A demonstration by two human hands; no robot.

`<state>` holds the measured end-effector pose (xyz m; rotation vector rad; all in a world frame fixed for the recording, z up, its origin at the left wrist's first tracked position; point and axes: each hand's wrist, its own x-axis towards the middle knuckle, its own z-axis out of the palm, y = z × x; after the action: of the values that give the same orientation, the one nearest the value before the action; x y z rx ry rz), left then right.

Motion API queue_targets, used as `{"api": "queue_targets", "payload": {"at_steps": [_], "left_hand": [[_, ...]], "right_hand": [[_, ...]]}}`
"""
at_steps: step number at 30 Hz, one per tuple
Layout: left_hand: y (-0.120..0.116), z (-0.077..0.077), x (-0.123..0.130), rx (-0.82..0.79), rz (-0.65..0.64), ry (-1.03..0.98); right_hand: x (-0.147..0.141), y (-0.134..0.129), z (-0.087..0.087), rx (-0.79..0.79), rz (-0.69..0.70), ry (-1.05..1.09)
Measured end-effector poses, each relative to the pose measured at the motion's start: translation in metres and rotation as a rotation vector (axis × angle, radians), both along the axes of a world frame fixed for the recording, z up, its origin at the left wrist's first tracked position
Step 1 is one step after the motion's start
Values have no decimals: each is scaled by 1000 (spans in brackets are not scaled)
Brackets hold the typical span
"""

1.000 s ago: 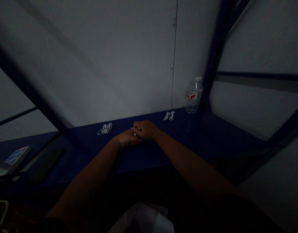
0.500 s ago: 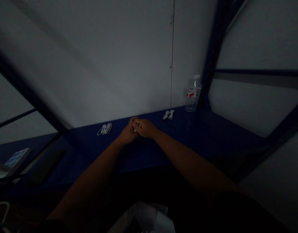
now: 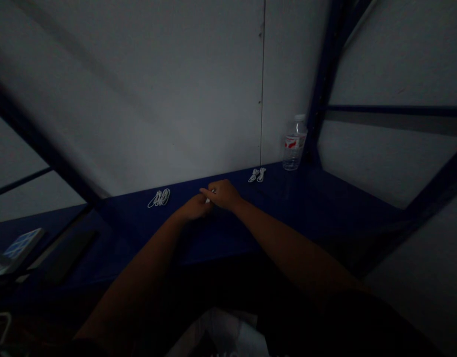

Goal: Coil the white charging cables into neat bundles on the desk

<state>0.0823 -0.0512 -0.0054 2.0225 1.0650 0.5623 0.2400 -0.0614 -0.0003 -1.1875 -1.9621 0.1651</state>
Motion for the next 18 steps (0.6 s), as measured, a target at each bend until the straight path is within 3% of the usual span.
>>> {"api": "queue_targets", "payload": {"at_steps": [3,6,10,13,16,18], "left_hand": [[3,0,3,253,14,101],[3,1,5,379,65,74],[2,1,3,338,-20,-19],[3,0,-1,296,-88,-62],[4,-1,-6,296,-128,-40],[7,-2,-9,296,-131,8]], "right_hand": [[3,8,-2,-52,-93,80],[6,12,-1,-81,-178,136],[10,12,0,-85,-187,111],[17,13,0,-124,-75,85],[38,18,0,-214,79,-19],[61,25,-1,-261,30,-130]]}}
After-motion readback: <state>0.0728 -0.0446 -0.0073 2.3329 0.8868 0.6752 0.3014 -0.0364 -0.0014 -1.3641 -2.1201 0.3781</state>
